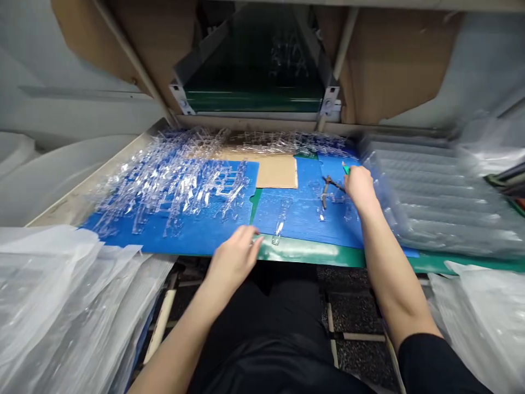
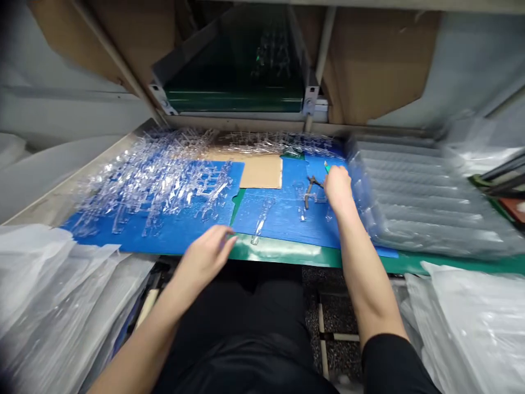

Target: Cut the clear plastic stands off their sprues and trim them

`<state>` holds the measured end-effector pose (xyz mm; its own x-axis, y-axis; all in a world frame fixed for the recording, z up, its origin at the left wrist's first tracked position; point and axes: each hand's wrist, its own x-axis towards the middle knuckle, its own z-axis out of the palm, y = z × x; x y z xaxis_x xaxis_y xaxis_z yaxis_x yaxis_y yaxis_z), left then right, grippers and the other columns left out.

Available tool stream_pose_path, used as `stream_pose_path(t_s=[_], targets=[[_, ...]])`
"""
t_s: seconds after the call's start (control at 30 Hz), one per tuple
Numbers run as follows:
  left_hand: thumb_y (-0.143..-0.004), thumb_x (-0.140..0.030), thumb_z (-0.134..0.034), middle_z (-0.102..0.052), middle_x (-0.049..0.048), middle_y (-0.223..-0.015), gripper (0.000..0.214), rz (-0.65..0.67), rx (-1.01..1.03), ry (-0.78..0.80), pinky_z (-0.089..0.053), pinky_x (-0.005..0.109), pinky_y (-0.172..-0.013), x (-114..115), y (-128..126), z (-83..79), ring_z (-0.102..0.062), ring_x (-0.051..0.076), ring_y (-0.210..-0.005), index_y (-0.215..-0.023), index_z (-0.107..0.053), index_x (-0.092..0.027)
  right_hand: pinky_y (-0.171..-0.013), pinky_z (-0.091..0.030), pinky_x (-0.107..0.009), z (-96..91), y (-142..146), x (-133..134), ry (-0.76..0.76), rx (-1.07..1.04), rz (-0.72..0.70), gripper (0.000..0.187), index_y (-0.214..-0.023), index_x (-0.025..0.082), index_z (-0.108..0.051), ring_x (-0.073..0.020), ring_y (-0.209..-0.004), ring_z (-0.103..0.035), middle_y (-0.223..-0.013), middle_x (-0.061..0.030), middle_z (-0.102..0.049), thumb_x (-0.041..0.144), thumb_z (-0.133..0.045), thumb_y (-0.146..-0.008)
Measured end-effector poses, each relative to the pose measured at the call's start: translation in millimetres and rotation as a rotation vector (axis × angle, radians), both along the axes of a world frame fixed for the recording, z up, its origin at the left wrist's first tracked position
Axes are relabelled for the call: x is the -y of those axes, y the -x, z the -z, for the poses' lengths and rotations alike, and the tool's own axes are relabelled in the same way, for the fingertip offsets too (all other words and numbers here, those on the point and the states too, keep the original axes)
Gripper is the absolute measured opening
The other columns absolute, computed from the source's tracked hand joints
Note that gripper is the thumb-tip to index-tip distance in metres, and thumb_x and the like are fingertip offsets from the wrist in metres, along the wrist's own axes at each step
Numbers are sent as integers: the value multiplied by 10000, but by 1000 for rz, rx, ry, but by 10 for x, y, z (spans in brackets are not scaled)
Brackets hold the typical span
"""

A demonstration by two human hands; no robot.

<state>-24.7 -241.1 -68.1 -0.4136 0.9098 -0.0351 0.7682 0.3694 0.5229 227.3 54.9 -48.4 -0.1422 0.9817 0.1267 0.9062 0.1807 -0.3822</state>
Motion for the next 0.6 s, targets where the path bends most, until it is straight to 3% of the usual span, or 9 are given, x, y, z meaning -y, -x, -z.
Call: stream_pose_path(t_s=[0.07,0.17,0.23,0.4,0.6], targets=[[-1110,-418,-546,-746,130,-1241,276,205,-170,89,-616,353,-912,-435,-324,7,-777,293,-1083,-1237,-668,-206,-1128,-544,-565,2,-42,-263,22,75,62,301,-1319,111,-709,-326,-1305,-672,-1402,-179,-690,282,-691,-1072],[-1108,-390,-532,-736,232,-1289,355,185,-259,206,-603,395,-911,-985,-580,39,-784,365,-1125,-1336,-586,-124,-1056,-603,-518,66,-78,-439,54,151,99,376,-1351,144,-697,-287,-1227,-706,-1384,-137,-697,369,-747,-1054],[-1099,-347,-531,-750,267,-1248,383,164,-242,225,-597,408,-915,-1169,-574,79,-785,387,-1131,-1372,-550,-78,-1049,-608,-512,116,-94,-459,55,183,105,395,-1364,135,-691,-291,-1226,-705,-1393,-151,-689,370,-749,-1052],[-1096,-362,-489,-753,280,-1254,342,162,-197,240,-585,451,-924,-1192,-325,182,-770,411,-1153,-1300,-592,-108,-1101,-574,-556,178,-158,-306,16,231,127,431,-1425,161,-664,-320,-1321,-655,-1493,-154,-633,386,-727,-1063],[-1066,-416,-511,-785,117,-1071,195,262,-50,161,-565,381,-844,-1108,-50,220,-769,301,-1001,-1037,-573,-234,-1071,-592,-541,141,-256,-21,116,259,184,414,-1415,170,-667,-307,-1281,-675,-1454,-142,-656,391,-718,-1069]])
